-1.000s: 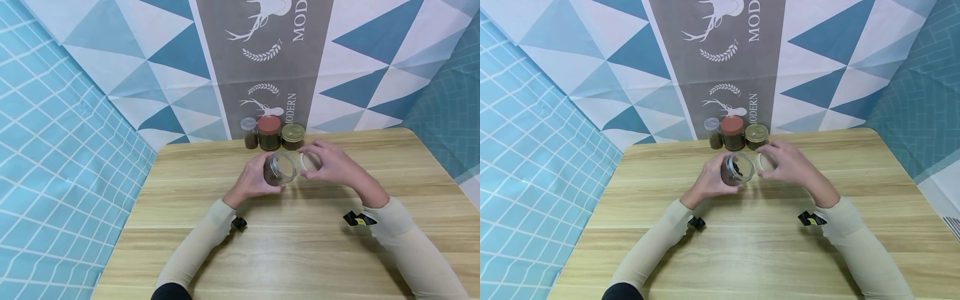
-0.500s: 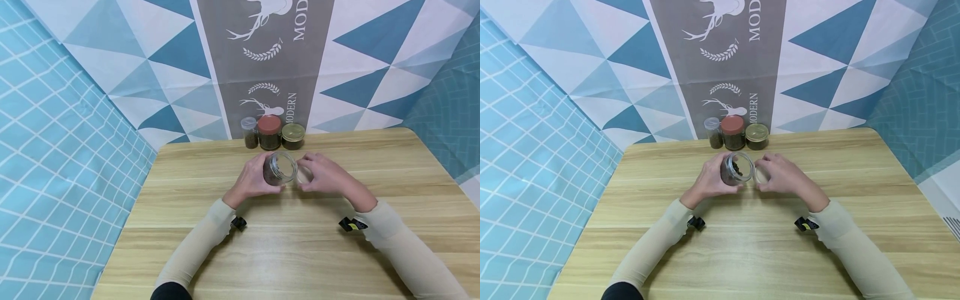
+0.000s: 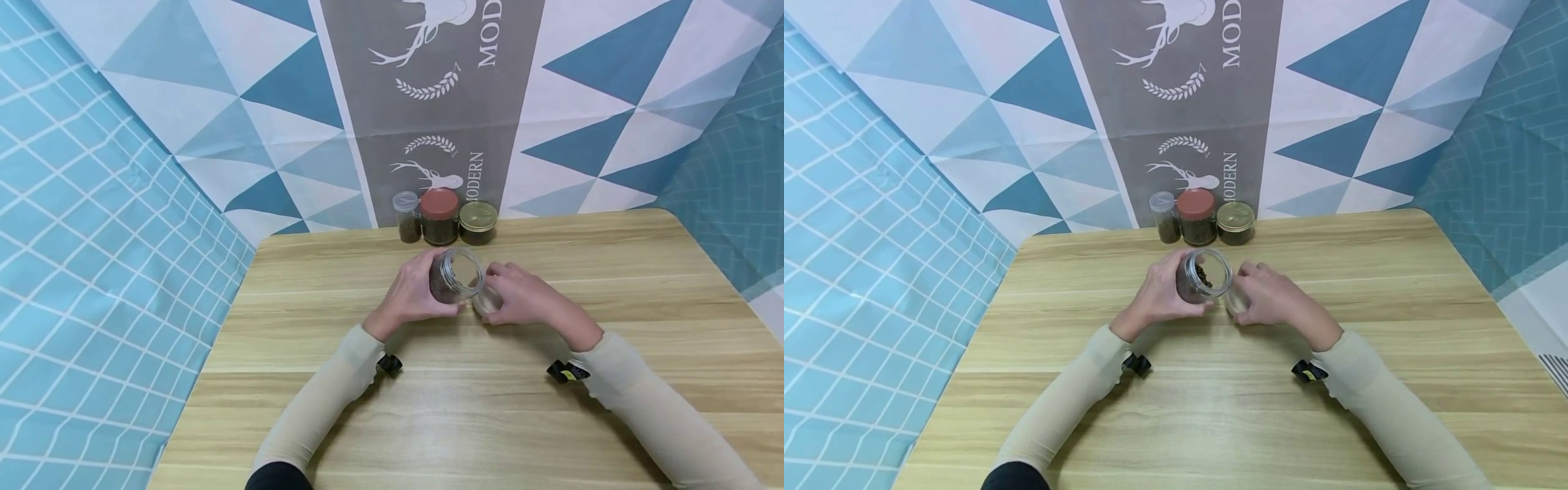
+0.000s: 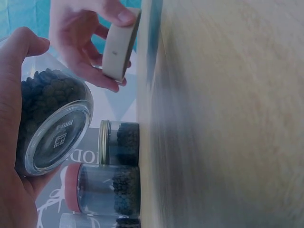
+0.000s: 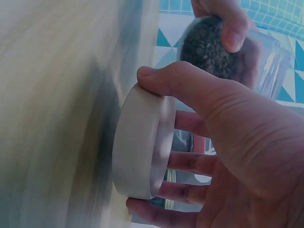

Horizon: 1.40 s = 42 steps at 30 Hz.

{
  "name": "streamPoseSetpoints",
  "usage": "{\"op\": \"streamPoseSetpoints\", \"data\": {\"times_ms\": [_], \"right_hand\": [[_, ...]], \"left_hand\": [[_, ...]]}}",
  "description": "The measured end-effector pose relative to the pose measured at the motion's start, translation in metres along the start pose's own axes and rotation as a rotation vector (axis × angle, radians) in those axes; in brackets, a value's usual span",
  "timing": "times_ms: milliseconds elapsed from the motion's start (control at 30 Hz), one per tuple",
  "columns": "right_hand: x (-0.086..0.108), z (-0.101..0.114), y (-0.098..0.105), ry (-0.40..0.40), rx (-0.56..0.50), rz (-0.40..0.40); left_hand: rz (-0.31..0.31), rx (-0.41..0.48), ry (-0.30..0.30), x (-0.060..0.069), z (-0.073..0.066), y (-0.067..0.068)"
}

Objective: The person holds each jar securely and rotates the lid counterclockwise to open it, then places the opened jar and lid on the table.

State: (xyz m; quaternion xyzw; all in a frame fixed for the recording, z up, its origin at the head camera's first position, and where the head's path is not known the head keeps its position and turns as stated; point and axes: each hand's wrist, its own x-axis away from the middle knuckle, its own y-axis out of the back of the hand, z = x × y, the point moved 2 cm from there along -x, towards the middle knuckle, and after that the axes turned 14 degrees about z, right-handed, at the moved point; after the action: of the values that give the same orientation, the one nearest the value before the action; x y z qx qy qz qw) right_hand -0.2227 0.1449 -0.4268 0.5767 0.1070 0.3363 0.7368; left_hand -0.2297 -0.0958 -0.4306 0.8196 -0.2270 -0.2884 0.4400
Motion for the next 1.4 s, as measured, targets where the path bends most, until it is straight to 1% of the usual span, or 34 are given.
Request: {"op": "streamPoseSetpoints", "data": {"times_ms": [367,667,833,1200,1400], "right_hand": [[-0.002,0.002,-0.01,-0.023,0.032,0.044],[-0.002,0.001,-0.013,-0.029,0.063,0.077],[-0.002,0.0,-0.014,-0.037,0.057,0.087],[-0.002,0.0,-0.011,-0.064,0.015,0.077],[0.0,0.0,-0.008,-0.046,0.0,0.03]], "left_hand": [[-0.001,-0.007,-0.001,0.001,0.0,0.0],[-0.004,-0.007,-0.001,0.002,0.0,0.001],[0.004,0.003,-0.01,0.002,0.0,0.001],[0.009,0.002,-0.01,0.002,0.0,0.001],[-0.003,0.018,0.009,0.001,0.001,0.002]]}}
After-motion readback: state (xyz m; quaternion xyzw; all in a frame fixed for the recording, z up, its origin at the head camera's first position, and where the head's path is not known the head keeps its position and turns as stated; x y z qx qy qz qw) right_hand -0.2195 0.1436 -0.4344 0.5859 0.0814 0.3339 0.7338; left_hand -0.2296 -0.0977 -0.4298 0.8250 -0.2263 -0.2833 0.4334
